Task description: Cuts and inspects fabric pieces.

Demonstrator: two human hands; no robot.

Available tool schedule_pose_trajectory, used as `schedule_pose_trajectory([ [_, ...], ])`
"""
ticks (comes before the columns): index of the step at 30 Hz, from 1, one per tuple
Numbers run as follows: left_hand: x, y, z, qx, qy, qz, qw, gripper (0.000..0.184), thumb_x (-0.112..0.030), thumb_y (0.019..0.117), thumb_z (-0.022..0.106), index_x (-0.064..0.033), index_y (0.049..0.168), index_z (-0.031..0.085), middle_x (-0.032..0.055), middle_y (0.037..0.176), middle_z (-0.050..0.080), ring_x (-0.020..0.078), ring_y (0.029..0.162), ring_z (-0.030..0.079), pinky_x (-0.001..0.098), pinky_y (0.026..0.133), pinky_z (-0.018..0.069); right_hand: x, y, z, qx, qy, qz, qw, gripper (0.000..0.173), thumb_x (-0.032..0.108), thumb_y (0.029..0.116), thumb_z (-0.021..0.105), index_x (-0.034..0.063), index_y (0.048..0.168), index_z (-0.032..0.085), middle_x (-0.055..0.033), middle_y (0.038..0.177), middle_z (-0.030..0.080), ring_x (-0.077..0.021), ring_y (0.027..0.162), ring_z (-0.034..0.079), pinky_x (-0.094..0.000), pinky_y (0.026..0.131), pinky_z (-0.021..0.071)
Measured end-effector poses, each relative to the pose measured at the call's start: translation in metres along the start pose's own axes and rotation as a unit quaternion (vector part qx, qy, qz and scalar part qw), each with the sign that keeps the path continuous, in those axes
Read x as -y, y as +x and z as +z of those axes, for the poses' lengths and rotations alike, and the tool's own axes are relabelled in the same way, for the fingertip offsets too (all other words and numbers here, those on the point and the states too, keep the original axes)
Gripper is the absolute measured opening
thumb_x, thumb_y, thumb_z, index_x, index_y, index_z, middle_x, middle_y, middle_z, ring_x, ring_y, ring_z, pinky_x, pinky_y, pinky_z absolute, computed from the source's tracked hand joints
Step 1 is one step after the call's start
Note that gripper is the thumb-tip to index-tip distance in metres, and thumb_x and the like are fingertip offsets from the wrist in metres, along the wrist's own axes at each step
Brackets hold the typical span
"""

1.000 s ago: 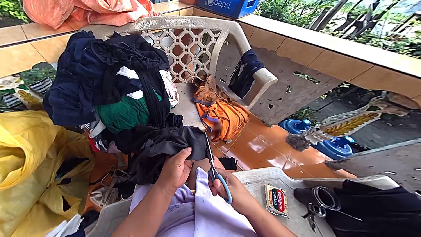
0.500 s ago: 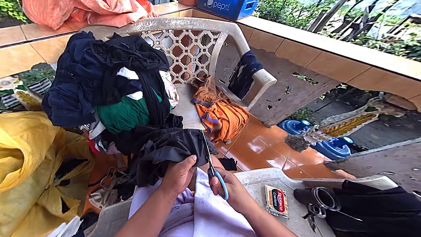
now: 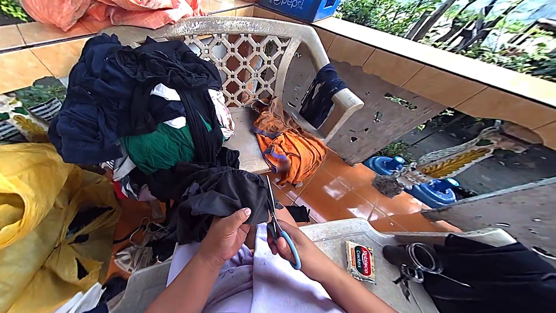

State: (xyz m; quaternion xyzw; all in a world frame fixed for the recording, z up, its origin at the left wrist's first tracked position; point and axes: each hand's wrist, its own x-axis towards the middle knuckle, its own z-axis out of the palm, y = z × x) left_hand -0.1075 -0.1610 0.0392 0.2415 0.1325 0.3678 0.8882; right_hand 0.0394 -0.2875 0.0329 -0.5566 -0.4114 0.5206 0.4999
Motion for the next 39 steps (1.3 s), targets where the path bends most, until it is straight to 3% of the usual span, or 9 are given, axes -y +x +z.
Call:
schedule_pose_trajectory([
  [4,0.004,-0.002,0.002,-0.018,0.015,0.004,1.000,0.025,0.007,0.0840,0.065,-0.0044,0.106,0.066,0.0082,0.101,0.074,0.0172,0.097,0.072,0.0379,0.093,0.0584,-0.001,0.010,0.005,-0.018,-0.046,-0.027,0.998,0.075,0.083,0.0778,0.061,0.0120,0.104,0.059,0.0131,0.079,0.056,0.0065,0.066,0.050,-0.0122,0.060,0.0422],
  [8,0.004,-0.002,0.001,-0.019,-0.006,0.024,1.000,0.025,0.006,0.0825,0.068,-0.0044,0.106,0.067,0.0094,0.102,0.074,0.0180,0.098,0.072,0.0388,0.093,0.0585,0.003,0.010,0.001,-0.020,-0.022,-0.002,1.000,0.070,0.082,0.0742,0.065,0.0162,0.096,0.060,0.0145,0.072,0.056,0.0061,0.060,0.049,-0.0119,0.056,0.0410],
  [10,0.003,0.000,-0.002,-0.020,-0.021,0.034,0.999,0.025,0.006,0.0822,0.068,-0.0039,0.105,0.067,0.0104,0.102,0.074,0.0188,0.098,0.073,0.0390,0.092,0.0587,0.005,0.006,-0.003,0.013,0.001,0.019,1.000,0.066,0.082,0.0743,0.067,0.0182,0.093,0.060,0.0147,0.070,0.056,0.0059,0.057,0.049,-0.0119,0.054,0.0405],
  [14,0.001,0.003,-0.003,-0.032,-0.032,0.042,0.998,0.024,0.008,0.0826,0.061,-0.0038,0.102,0.067,0.0112,0.099,0.074,0.0185,0.095,0.073,0.0374,0.089,0.0601,0.003,-0.002,-0.011,0.124,0.057,0.043,0.990,0.057,0.078,0.0825,0.062,0.0207,0.089,0.060,0.0135,0.071,0.059,0.0069,0.053,0.046,-0.0110,0.048,0.0353],
  [17,0.003,0.002,-0.004,-0.030,-0.019,0.038,0.999,0.025,0.010,0.0822,0.059,-0.0043,0.101,0.067,0.0103,0.099,0.075,0.0180,0.094,0.073,0.0369,0.089,0.0599,0.004,-0.002,-0.014,0.152,0.096,0.053,0.982,0.059,0.077,0.0861,0.057,0.0183,0.096,0.060,0.0104,0.077,0.063,0.0074,0.048,0.042,-0.0101,0.044,0.0331],
  [21,0.008,-0.001,-0.001,-0.035,0.018,0.030,0.999,0.026,0.010,0.0836,0.057,-0.0041,0.103,0.066,0.0080,0.100,0.074,0.0166,0.097,0.072,0.0375,0.092,0.0588,0.013,0.005,-0.012,0.120,0.053,0.058,0.990,0.063,0.079,0.0837,0.058,0.0185,0.100,0.056,0.0116,0.080,0.060,0.0065,0.050,0.042,-0.0107,0.045,0.0349],
  [32,0.011,-0.006,0.003,-0.036,0.028,0.007,0.999,0.025,0.008,0.0834,0.060,-0.0052,0.104,0.064,0.0061,0.100,0.074,0.0157,0.096,0.072,0.0370,0.091,0.0587,0.011,0.010,0.003,-0.002,0.008,0.006,1.000,0.062,0.080,0.0814,0.060,0.0192,0.090,0.059,0.0147,0.070,0.056,0.0061,0.058,0.048,-0.0115,0.054,0.0388],
  [39,0.007,-0.006,-0.002,-0.030,0.000,0.027,0.999,0.025,0.008,0.0819,0.063,-0.0046,0.103,0.067,0.0090,0.100,0.074,0.0177,0.096,0.073,0.0384,0.091,0.0590,0.006,0.008,0.005,-0.023,0.007,-0.031,0.999,0.050,0.070,0.0868,0.063,0.0208,0.087,0.062,0.0166,0.067,0.055,0.0072,0.056,0.049,-0.0113,0.054,0.0412],
])
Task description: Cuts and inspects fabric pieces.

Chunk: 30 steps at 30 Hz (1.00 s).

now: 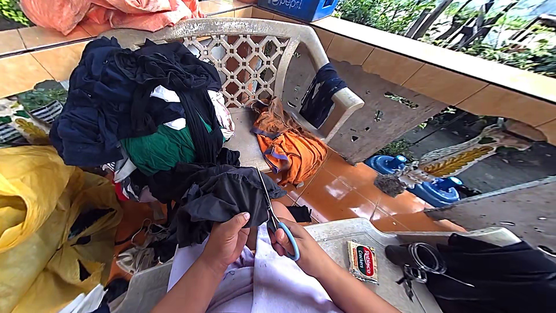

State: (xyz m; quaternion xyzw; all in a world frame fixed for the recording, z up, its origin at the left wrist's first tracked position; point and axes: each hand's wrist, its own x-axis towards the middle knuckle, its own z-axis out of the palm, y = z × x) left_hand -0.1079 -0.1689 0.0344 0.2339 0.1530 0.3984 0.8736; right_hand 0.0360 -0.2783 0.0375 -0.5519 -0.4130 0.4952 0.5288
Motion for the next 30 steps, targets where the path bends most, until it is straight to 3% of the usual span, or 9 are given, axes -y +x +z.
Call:
schedule_pose_trajectory([
  [6,-0.015,0.002,-0.012,0.040,-0.005,0.000,0.999,0.024,0.005,0.0800,0.069,-0.0061,0.101,0.072,0.0096,0.100,0.076,0.0180,0.096,0.074,0.0383,0.089,0.0601,0.001,-0.003,-0.014,0.074,0.040,0.056,0.995,0.051,0.070,0.0798,0.073,0.0209,0.089,0.062,0.0147,0.068,0.058,0.0064,0.056,0.050,-0.0111,0.053,0.0411],
  [9,-0.025,0.004,-0.021,0.067,0.000,-0.013,0.998,0.025,0.003,0.0792,0.072,-0.0079,0.102,0.073,0.0091,0.100,0.076,0.0177,0.095,0.074,0.0382,0.088,0.0609,0.003,-0.007,-0.041,0.183,-0.041,0.068,0.980,0.063,0.080,0.0808,0.062,0.0194,0.097,0.058,0.0140,0.075,0.057,0.0065,0.063,0.050,-0.0124,0.058,0.0413],
  [11,-0.031,0.003,-0.023,0.063,0.010,-0.022,0.998,0.025,0.002,0.0781,0.074,-0.0084,0.102,0.073,0.0087,0.099,0.076,0.0174,0.093,0.074,0.0379,0.086,0.0615,0.009,-0.008,-0.056,0.228,-0.090,0.090,0.965,0.068,0.084,0.0778,0.061,0.0188,0.096,0.059,0.0131,0.076,0.058,0.0053,0.066,0.054,-0.0144,0.061,0.0445],
  [13,-0.034,0.002,-0.022,0.060,0.025,-0.033,0.997,0.025,0.002,0.0776,0.075,-0.0088,0.100,0.073,0.0083,0.097,0.076,0.0167,0.091,0.074,0.0367,0.085,0.0619,0.018,-0.008,-0.063,0.250,-0.128,0.117,0.953,0.069,0.086,0.0748,0.062,0.0189,0.092,0.059,0.0134,0.072,0.056,0.0057,0.061,0.051,-0.0138,0.055,0.0413],
  [16,-0.035,0.001,-0.022,0.066,0.046,-0.059,0.995,0.025,0.003,0.0778,0.074,-0.0092,0.100,0.073,0.0075,0.097,0.076,0.0157,0.089,0.075,0.0349,0.083,0.0622,0.028,0.001,-0.059,0.249,-0.182,0.146,0.940,0.067,0.085,0.0732,0.065,0.0187,0.085,0.059,0.0139,0.065,0.051,0.0048,0.054,0.046,-0.0157,0.051,0.0373],
  [21,-0.035,-0.001,-0.020,0.068,0.068,-0.085,0.992,0.026,0.006,0.0782,0.069,-0.0100,0.099,0.072,0.0061,0.095,0.076,0.0143,0.087,0.074,0.0329,0.081,0.0623,0.036,0.016,-0.049,0.204,-0.211,0.144,0.945,0.058,0.075,0.0780,0.068,0.0181,0.084,0.058,0.0139,0.063,0.049,0.0047,0.053,0.045,-0.0156,0.051,0.0370],
  [30,-0.041,0.004,-0.022,0.052,0.086,-0.078,0.992,0.026,0.009,0.0778,0.066,-0.0090,0.097,0.071,0.0065,0.094,0.076,0.0143,0.086,0.074,0.0321,0.079,0.0625,0.030,0.018,-0.052,0.199,-0.153,0.116,0.961,0.062,0.081,0.0758,0.066,0.0198,0.085,0.060,0.0145,0.066,0.055,0.0055,0.057,0.051,-0.0131,0.053,0.0409],
])
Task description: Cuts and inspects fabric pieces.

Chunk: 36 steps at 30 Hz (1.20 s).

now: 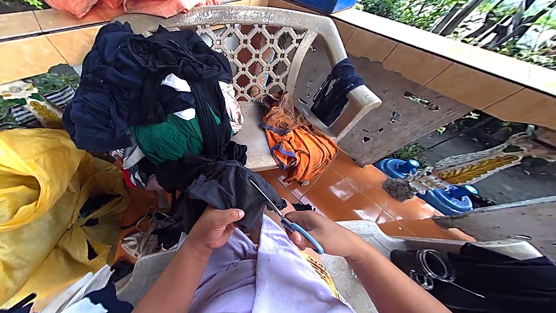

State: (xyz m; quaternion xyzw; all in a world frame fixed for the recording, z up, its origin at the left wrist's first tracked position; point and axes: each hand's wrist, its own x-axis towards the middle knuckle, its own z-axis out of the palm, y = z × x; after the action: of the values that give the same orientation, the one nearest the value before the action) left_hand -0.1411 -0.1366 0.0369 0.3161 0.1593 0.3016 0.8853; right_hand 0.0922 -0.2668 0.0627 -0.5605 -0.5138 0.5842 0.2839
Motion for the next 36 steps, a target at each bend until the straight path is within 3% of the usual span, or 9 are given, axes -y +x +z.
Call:
schedule_pose_trajectory([
  [8,-0.004,0.001,-0.004,0.021,-0.013,-0.002,1.000,0.027,0.008,0.0767,0.069,-0.0097,0.097,0.072,0.0066,0.095,0.076,0.0145,0.087,0.075,0.0319,0.079,0.0626,-0.006,-0.005,0.003,-0.027,0.040,-0.019,0.999,0.050,0.070,0.0797,0.072,0.0215,0.079,0.061,0.0157,0.062,0.054,0.0059,0.053,0.051,-0.0124,0.051,0.0422],
  [14,0.000,-0.005,-0.006,0.019,-0.008,-0.025,0.999,0.030,0.008,0.0753,0.070,-0.0102,0.099,0.072,0.0059,0.096,0.076,0.0140,0.089,0.074,0.0324,0.082,0.0621,-0.005,-0.010,-0.006,-0.004,0.034,0.039,0.999,0.048,0.068,0.0755,0.076,0.0224,0.074,0.062,0.0146,0.059,0.056,0.0049,0.051,0.052,-0.0135,0.049,0.0417],
  [20,0.011,-0.012,-0.003,0.047,0.039,-0.073,0.995,0.032,0.007,0.0758,0.070,-0.0117,0.102,0.070,0.0022,0.099,0.076,0.0121,0.092,0.073,0.0314,0.085,0.0612,-0.001,-0.005,0.000,0.015,0.010,0.079,0.997,0.060,0.078,0.0731,0.071,0.0197,0.087,0.061,0.0150,0.066,0.057,0.0048,0.058,0.053,-0.0140,0.055,0.0434],
  [25,0.010,-0.013,-0.003,0.053,0.041,-0.072,0.995,0.033,0.009,0.0758,0.068,-0.0115,0.102,0.070,0.0015,0.099,0.076,0.0115,0.093,0.073,0.0309,0.085,0.0609,0.002,-0.005,0.002,0.003,0.010,0.082,0.997,0.057,0.076,0.0747,0.071,0.0211,0.083,0.060,0.0150,0.064,0.055,0.0043,0.055,0.051,-0.0144,0.054,0.0422],
  [32,0.007,-0.012,0.001,-0.024,-0.006,-0.039,0.999,0.029,-0.004,0.0798,0.078,-0.0078,0.106,0.067,0.0077,0.099,0.076,0.0169,0.092,0.074,0.0351,0.084,0.0621,-0.003,-0.012,0.001,0.005,0.037,0.068,0.997,0.048,0.067,0.0781,0.075,0.0220,0.076,0.060,0.0148,0.060,0.053,0.0045,0.051,0.051,-0.0136,0.050,0.0415],
  [36,0.006,-0.011,0.002,-0.041,0.017,-0.043,0.998,0.028,0.007,0.0798,0.068,-0.0051,0.105,0.066,0.0075,0.098,0.075,0.0158,0.092,0.073,0.0343,0.087,0.0610,-0.004,-0.015,0.000,0.016,0.051,0.066,0.996,0.050,0.069,0.0756,0.077,0.0221,0.076,0.062,0.0146,0.059,0.055,0.0044,0.051,0.052,-0.0135,0.049,0.0421],
])
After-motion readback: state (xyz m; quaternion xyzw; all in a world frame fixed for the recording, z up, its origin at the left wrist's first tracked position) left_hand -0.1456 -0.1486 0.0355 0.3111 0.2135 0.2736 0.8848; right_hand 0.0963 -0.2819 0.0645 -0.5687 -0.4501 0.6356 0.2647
